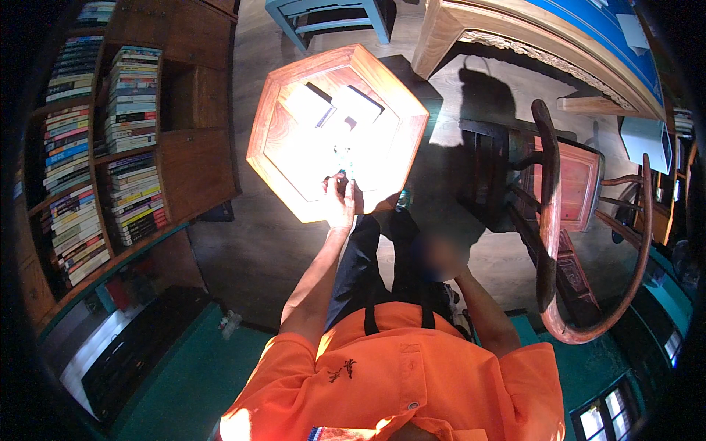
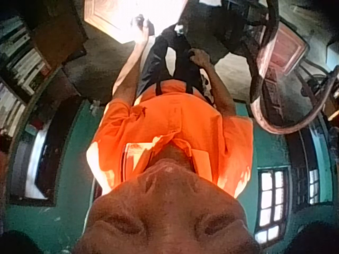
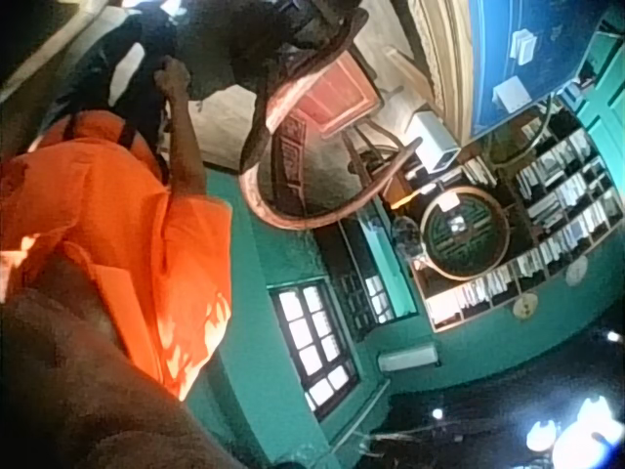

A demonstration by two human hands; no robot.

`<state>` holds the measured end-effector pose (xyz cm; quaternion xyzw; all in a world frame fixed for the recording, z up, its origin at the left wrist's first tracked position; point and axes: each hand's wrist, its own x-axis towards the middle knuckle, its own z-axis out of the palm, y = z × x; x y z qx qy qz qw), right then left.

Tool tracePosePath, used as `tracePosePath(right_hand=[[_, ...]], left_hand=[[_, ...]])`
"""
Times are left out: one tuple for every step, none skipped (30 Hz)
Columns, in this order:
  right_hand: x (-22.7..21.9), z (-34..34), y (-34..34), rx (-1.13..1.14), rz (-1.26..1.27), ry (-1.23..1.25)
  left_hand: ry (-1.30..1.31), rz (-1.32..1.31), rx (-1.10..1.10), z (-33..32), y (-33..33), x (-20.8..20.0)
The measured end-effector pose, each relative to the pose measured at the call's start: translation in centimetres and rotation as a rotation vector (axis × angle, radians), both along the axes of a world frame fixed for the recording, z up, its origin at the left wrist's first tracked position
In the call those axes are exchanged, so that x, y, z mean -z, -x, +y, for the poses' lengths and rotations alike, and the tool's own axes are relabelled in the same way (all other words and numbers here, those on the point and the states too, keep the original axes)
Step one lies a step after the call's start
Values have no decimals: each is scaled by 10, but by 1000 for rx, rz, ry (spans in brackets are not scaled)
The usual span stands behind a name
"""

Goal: The person kneels on the floor to wipe a hexagonal wooden table with a blue cloth, moving items like a bottle and a box aside to clean the surface. They then stand and wipe a teal window sill, lifting and replacing framed calligraphy and a small ceramic object to clean underneath them.

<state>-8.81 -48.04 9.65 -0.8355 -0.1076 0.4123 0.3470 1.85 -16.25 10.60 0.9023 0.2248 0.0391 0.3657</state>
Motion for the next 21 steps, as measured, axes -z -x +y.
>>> tracePosePath(right_hand=[[-4, 0, -1, 4, 6, 2], [-8, -1, -3, 8, 12, 8], [-11, -1, -5, 14, 16, 15], [-16, -2, -7, 20, 23, 17], [-18, -1, -7, 21, 28, 23], [-23, -1, -9, 26, 30, 26], [-20, -1, -8, 23, 30, 25], [-17, -2, -6, 15, 21, 25], [-14, -3, -4, 9, 14, 23], [-11, -3, -3, 4, 5, 22], [-8, -3, -1, 0, 0, 22], [-5, -3, 0, -8, -8, 22], [-2, -3, 2, -15, -15, 22], [1, -3, 4, -23, -23, 21], [4, -2, 5, -31, -28, 21], [7, -2, 6, -40, -36, 19], [9, -1, 7, -47, -44, 20], [12, -1, 8, -58, -50, 20], [14, -1, 9, -69, -55, 20], [17, 0, 11, -83, -64, 20], [19, 0, 12, -91, -70, 21]], left_hand=[[-24, 18, 20, 0, -1, 1], [-48, 36, 39, -1, -1, 1], [-63, 34, 44, -2, -3, -1], [-78, 32, 48, -4, -4, -3], [-93, 30, 52, -5, -5, -5], [-104, 27, 52, -5, -5, -6], [-115, 25, 52, -6, -5, -8], [-126, 22, 52, -6, -6, -9], [-122, 16, 44, -6, -6, -8], [-119, 9, 37, -5, -6, -6], [-115, 2, 29, -4, -5, -5], [-123, -6, 38, -3, -5, -5], [-131, -14, 46, -2, -6, -5], [-138, -23, 54, -1, -6, -5], [-131, -19, 55, 0, -5, -3], [-123, -15, 57, 2, -4, -1], [-116, -11, 58, 3, -4, 1], [-109, -15, 61, 4, -3, 2], [-103, -19, 64, 5, -2, 3], [-96, -23, 66, 6, -2, 4], [-104, -18, 78, 7, -1, 3]])
